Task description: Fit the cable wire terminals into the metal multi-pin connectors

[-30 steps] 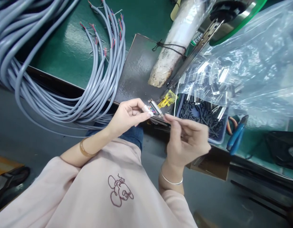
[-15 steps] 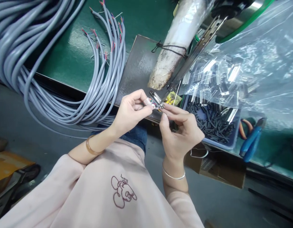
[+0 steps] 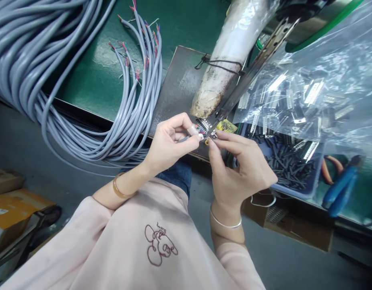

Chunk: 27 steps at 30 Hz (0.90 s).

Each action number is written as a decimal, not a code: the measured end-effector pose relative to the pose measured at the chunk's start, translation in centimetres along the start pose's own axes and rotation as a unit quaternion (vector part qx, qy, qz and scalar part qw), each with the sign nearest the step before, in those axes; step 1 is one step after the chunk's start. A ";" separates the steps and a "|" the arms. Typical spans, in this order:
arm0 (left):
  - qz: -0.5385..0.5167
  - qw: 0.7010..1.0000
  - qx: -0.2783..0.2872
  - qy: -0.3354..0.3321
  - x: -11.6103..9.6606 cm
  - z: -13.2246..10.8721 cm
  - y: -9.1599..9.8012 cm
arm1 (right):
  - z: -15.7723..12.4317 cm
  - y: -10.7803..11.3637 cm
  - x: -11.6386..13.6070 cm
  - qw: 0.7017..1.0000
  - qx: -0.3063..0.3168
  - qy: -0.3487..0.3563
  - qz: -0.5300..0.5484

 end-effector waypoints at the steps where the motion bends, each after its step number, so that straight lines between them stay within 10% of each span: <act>1: -0.004 1.000 0.002 0.001 0.0 0.0 0.0 | 0.0 0.0 0.0 1.000 0.002 0.007 -0.008; 11: -0.032 0.998 0.023 0.046 0.5 -0.3 0.1 | -1.3 0.7 -0.5 0.999 0.006 -0.041 0.022; 17: -0.037 0.997 0.017 0.068 0.7 -0.8 0.1 | -2.7 2.7 -1.1 0.974 -0.194 -0.032 0.109; 27: 0.023 0.994 0.076 0.081 1.0 -2.0 -0.3 | -2.8 1.1 -1.2 0.986 -0.125 -0.042 0.099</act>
Point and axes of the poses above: each hand's wrist, its own z-axis towards the middle knuckle, its own y-axis out of the back of the hand, x = y × z, the point moved 4 cm from there along z, towards the middle knuckle, and after that the axes turned 4 degrees about x, right-handed, at the moved point
